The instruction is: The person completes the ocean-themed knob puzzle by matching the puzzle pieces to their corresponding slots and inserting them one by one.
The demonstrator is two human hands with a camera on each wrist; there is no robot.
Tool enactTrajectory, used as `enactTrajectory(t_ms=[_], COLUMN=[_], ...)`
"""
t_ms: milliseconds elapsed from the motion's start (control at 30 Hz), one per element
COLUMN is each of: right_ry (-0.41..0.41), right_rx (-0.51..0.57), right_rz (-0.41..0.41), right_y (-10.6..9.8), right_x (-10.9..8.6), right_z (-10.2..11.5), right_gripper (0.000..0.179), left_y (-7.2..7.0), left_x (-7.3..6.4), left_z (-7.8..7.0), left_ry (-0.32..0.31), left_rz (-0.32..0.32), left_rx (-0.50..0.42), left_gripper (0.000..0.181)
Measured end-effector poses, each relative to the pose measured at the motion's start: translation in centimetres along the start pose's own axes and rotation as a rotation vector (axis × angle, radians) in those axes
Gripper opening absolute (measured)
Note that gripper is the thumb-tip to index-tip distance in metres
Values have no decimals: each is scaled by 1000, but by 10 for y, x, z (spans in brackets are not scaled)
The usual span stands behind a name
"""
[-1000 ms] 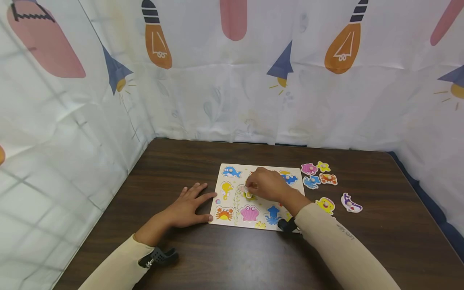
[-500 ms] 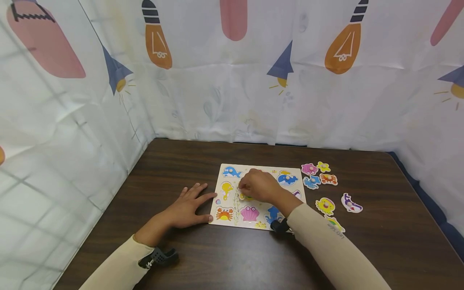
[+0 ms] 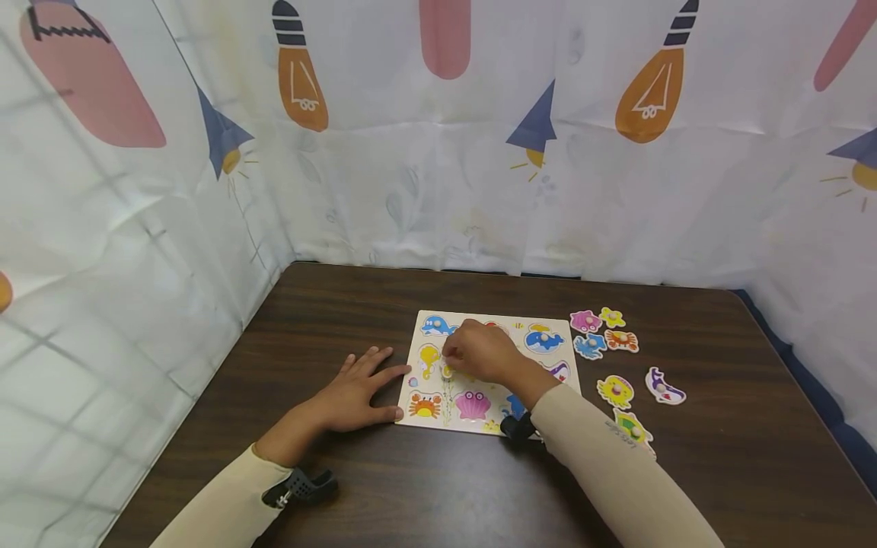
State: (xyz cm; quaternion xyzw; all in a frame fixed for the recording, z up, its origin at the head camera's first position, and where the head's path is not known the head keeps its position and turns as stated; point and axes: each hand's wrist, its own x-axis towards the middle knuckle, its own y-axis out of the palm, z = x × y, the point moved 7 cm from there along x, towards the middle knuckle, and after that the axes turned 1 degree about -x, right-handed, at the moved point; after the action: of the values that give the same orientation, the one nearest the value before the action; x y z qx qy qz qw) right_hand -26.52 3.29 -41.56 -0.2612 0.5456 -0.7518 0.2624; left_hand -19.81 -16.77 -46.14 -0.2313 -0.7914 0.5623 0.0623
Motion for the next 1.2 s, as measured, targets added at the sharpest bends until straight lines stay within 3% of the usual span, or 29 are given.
enactTrajectory(t_ms=[933, 1200], right_ry=[-20, 19], right_rx=[15, 32], right_rz=[16, 68], right_y=[13, 21], right_x=[22, 27], right_z=[19, 19], right_gripper=[9, 10], left_y=[0, 0], left_x=[0, 0], left_z=[0, 0], left_ry=[1, -2], left_rz=[-4, -1], left_rx=[3, -4], left_gripper=[76, 77])
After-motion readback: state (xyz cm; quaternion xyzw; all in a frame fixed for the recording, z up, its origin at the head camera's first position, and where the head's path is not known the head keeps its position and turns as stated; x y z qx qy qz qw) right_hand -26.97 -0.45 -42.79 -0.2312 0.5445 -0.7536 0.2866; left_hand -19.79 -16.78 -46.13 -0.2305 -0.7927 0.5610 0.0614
